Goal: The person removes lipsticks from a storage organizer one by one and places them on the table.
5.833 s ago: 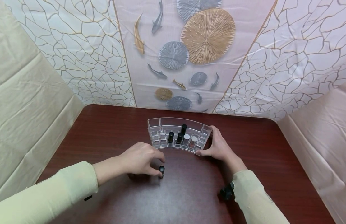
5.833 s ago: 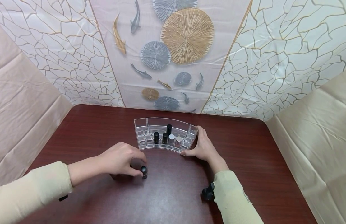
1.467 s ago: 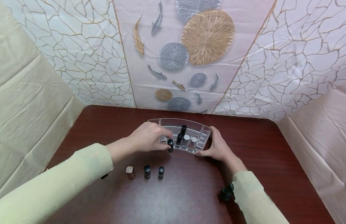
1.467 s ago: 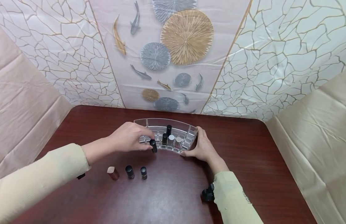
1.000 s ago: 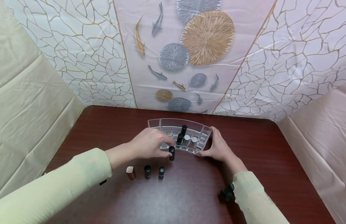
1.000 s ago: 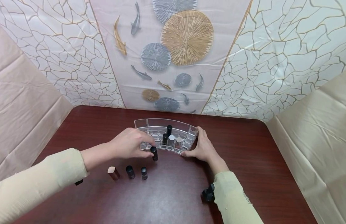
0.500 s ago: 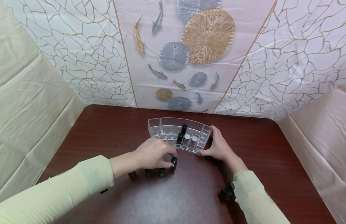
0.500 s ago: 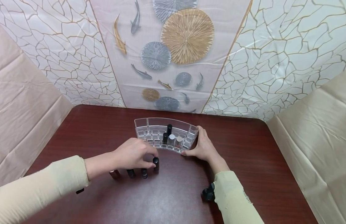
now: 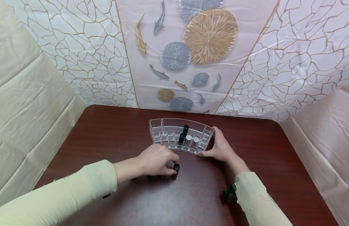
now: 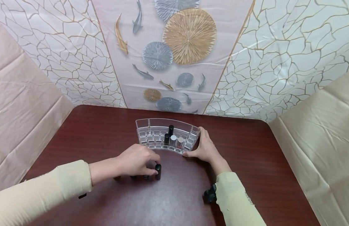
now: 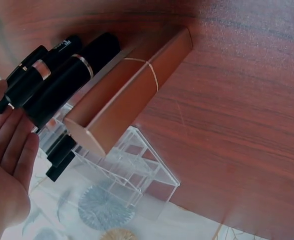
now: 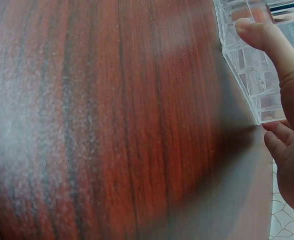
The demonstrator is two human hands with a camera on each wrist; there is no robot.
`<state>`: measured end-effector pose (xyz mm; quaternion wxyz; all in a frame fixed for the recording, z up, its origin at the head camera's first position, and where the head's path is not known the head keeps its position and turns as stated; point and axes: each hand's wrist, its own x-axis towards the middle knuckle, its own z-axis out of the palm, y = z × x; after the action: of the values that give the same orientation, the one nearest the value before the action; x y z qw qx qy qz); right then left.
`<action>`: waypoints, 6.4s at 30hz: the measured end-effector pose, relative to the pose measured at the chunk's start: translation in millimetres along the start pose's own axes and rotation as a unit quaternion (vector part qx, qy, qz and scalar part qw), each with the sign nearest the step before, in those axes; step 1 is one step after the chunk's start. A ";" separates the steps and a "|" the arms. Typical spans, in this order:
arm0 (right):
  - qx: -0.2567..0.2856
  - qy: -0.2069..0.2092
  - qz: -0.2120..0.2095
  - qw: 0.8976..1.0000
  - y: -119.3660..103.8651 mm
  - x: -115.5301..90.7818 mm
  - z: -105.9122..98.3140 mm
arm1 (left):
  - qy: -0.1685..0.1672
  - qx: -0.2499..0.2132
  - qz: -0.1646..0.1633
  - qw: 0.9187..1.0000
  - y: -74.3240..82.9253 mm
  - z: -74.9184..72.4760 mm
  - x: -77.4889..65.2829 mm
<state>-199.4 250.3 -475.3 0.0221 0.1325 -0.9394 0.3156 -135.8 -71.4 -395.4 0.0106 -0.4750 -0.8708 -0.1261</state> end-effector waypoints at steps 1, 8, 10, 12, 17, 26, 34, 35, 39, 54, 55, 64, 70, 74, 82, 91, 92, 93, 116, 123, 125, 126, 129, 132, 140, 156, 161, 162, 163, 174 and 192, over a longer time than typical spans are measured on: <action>0.000 0.000 0.000 1.000 -0.2 0.1 0.0 | -0.001 0.001 0.001 1.000 0.1 1.0 -0.2; 0.002 -0.001 0.000 1.000 -2.6 1.0 -0.1 | -0.005 0.011 0.002 1.000 0.4 8.9 -2.1; 0.004 -0.001 0.000 1.000 -3.2 1.1 -0.3 | -0.003 0.011 0.000 1.000 0.5 10.8 -2.6; 0.004 -0.002 -0.001 1.000 -3.4 1.1 -0.6 | -0.001 0.010 -0.001 1.000 0.8 12.3 -2.9; 0.003 -0.002 -0.007 1.000 -3.6 1.0 -1.3 | 0.005 0.006 -0.001 1.000 1.5 14.2 -3.4; 0.000 -0.002 -0.008 1.000 -3.4 1.4 0.1 | 0.012 0.005 0.004 1.000 1.1 14.5 -6.2; 0.000 -0.001 -0.008 1.000 -2.6 0.2 0.2 | 0.012 0.009 0.004 1.000 3.6 12.8 -5.7; 0.000 0.000 -0.007 1.000 -2.3 -0.1 0.4 | 0.012 0.009 0.004 1.000 4.0 12.0 -5.4; 0.003 0.000 -0.007 1.000 -1.9 -1.0 0.9 | 0.008 0.004 -0.006 1.000 5.2 7.5 -3.1; 0.002 0.004 -0.014 1.000 -1.0 -1.2 1.8 | 0.032 0.006 -0.014 0.999 1.7 -15.1 14.1; 0.001 0.004 -0.014 1.000 -0.8 -1.2 2.0 | 0.032 0.005 -0.017 0.999 0.7 -15.8 15.7; 0.002 0.001 -0.011 1.000 0.6 0.4 1.6 | 0.052 0.013 -0.037 0.998 -11.2 -22.7 30.1; 0.008 0.003 -0.017 1.000 0.9 0.8 1.0 | 0.058 0.016 -0.052 0.997 -20.8 -24.6 40.8; 0.008 0.004 -0.020 1.000 1.8 1.0 1.5 | 0.060 0.011 -0.064 0.996 -27.4 -25.2 47.9; 0.013 0.005 -0.024 1.000 1.6 0.2 1.8 | 0.068 0.033 -0.056 0.996 -40.1 -28.0 61.3; 0.011 0.004 -0.015 1.000 1.2 -1.0 1.3 | 0.063 0.036 -0.067 0.995 -51.1 -30.6 78.3; 0.011 0.004 -0.015 1.000 1.1 -1.1 1.0 | 0.059 0.039 -0.070 0.995 -51.9 -30.7 80.3; 0.011 0.005 -0.015 1.000 1.4 -1.1 0.8 | 0.055 0.040 -0.073 0.995 -52.5 -31.1 82.3; 0.012 0.002 -0.013 1.000 -0.1 -0.8 0.8 | 0.018 0.025 -0.110 0.993 -71.7 -28.0 95.2; 0.011 0.002 -0.010 1.000 -0.1 -1.4 0.3 | 0.000 0.023 -0.119 0.993 -74.7 -26.8 97.1; 0.012 0.001 -0.008 1.000 -0.2 -1.4 0.5 | -0.003 0.023 -0.120 0.993 -75.4 -25.9 97.6; 0.012 0.001 -0.010 1.000 -0.7 -1.4 0.5 | -0.003 0.023 -0.120 0.992 -75.9 -25.2 97.8; 0.012 0.000 -0.008 1.000 -0.8 -1.4 0.8 | -0.002 0.018 -0.121 0.992 -76.6 -22.7 99.1; 0.011 0.000 -0.006 1.000 -0.8 -1.5 0.9 | 0.001 0.008 -0.117 0.993 -77.0 -19.9 100.6; 0.010 0.000 -0.007 1.000 -0.6 -1.4 1.1 | 0.006 -0.005 -0.102 0.995 -76.9 -14.0 104.1; 0.013 0.006 -0.012 1.000 -1.3 -2.2 1.3 | 0.005 0.046 -0.063 0.997 -78.8 -13.9 101.1; 0.015 0.005 -0.011 1.000 -1.6 -2.3 0.9 | 0.014 0.074 -0.044 0.996 -76.5 -18.4 98.8; 0.014 0.005 -0.011 1.000 -1.5 -2.3 0.6 | 0.017 0.078 -0.041 0.996 -76.1 -19.2 98.2; 0.013 0.005 -0.011 1.000 -2.0 -2.4 0.3 | 0.019 0.083 -0.039 0.996 -75.6 -20.0 97.6; 0.010 0.004 -0.011 1.000 -2.3 -2.7 0.7 | 0.060 0.083 -0.029 0.994 -70.3 -30.6 87.4; 0.016 0.004 -0.011 1.000 1.3 -1.1 1.2 | 0.078 0.076 -0.021 0.994 -63.5 -65.9 68.6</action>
<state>-198.6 250.8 -477.1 0.0270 0.1420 -0.9324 0.3312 -232.8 -62.8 -335.5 0.1118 -0.4431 -0.8843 -0.0960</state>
